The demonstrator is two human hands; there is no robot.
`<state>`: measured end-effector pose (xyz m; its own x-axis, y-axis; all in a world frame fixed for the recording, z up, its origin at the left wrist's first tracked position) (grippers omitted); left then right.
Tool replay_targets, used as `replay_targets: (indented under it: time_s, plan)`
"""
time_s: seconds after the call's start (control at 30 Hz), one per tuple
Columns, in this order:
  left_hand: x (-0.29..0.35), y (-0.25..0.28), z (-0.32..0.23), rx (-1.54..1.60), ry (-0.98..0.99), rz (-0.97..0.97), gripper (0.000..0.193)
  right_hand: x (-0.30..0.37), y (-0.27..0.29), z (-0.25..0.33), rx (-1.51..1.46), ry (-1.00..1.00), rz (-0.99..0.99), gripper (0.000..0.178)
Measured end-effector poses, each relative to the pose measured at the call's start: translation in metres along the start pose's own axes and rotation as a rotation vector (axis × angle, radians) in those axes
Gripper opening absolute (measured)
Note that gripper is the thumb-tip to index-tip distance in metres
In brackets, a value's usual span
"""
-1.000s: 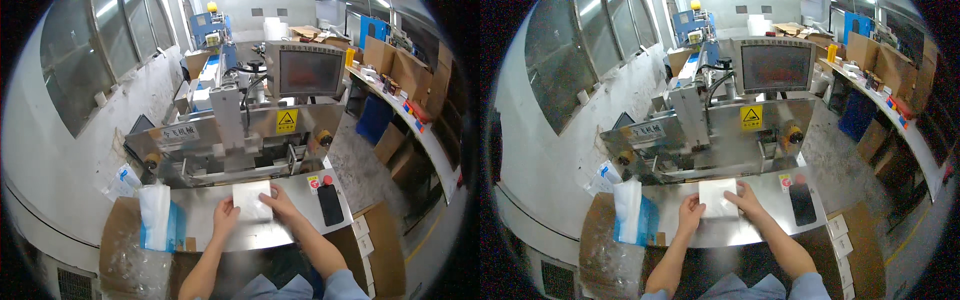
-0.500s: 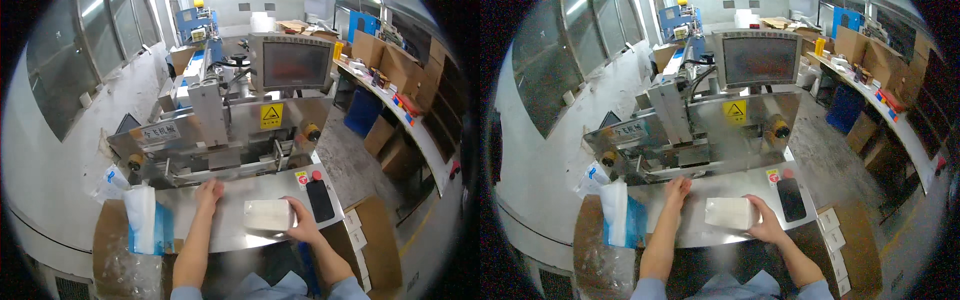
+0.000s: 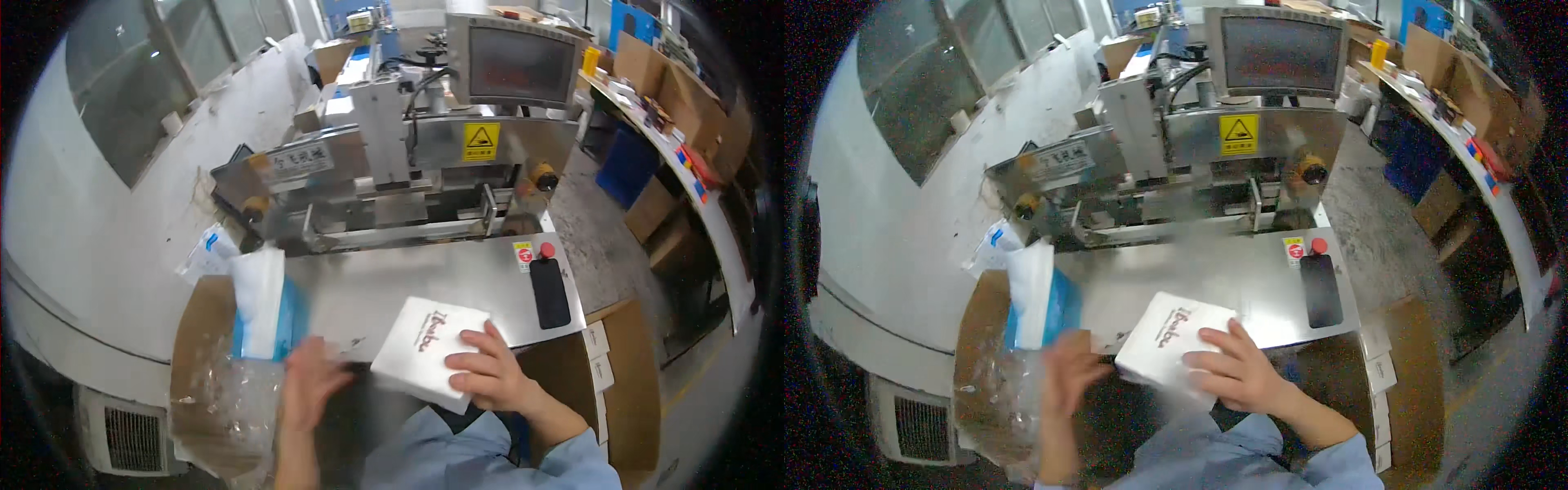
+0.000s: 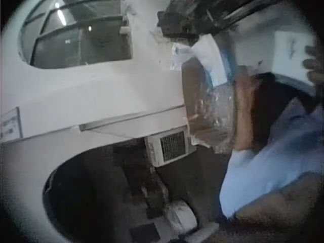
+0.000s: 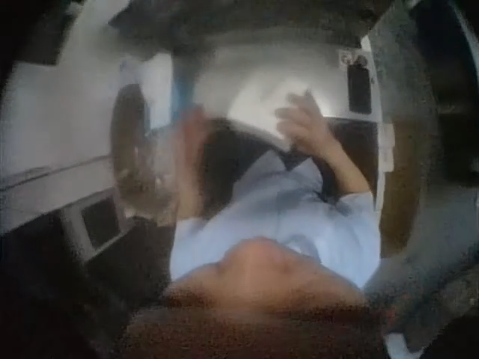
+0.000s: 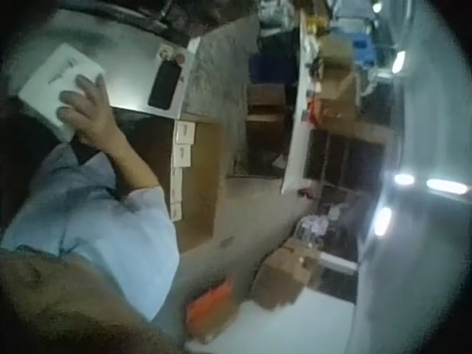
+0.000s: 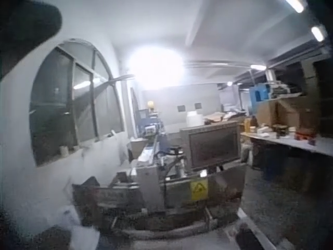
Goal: Sealing small white boxes in plastic bags using a heat sealer and packing them into a larger cardboard box.
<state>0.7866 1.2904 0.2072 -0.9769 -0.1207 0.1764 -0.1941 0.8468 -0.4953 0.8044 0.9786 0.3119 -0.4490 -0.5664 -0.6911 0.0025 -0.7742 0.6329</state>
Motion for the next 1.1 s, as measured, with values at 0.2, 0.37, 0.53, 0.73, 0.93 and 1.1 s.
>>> replay_targets:
  time_s: [0.2, 0.37, 0.53, 0.73, 0.93, 1.1]
  plan:
    - [-0.031, -0.129, 0.081, 0.077, 0.349, 0.261, 0.055, 0.041, -0.001, -0.033, -0.168, -0.482, -0.228, 0.055]
    - [-0.061, -0.204, 0.107, 0.011, -0.081, 0.199, 0.062, 0.172, -0.028, -0.079, -1.388, -1.092, -0.872, 0.07]
    - [-0.018, -0.288, 0.151, -0.294, -0.073, 0.517, 0.077, 0.201, 0.018, -0.079, -1.291, -1.147, -1.09, 0.064]
    - [-0.044, -0.206, 0.106, -0.525, -0.082, 0.527, 0.066, 0.394, 0.171, -0.075, -0.3, -1.453, -1.213, 0.057]
    - [-0.102, -0.021, -0.063, -0.939, -0.803, 0.407, 0.052, 0.597, 0.173, -0.049, -0.389, -1.769, -1.457, 0.056]
    - [-0.179, 0.122, -0.091, -1.338, -0.782, -0.117, 0.051, 0.862, 0.169, 0.002, 0.296, -1.985, -0.411, 0.057]
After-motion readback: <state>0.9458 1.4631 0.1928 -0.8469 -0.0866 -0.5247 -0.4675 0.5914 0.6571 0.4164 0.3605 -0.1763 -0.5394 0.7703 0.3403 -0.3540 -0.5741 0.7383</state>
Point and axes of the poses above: each hand's wrist, its own x-axis away from the middle knuckle, its own y-axis out of the back of the hand, z = x × y, the point moved 8 cm from there along -x, towards the middle knuckle, and after that the axes turned 2 degrees about -y, right-handed, at the moved point
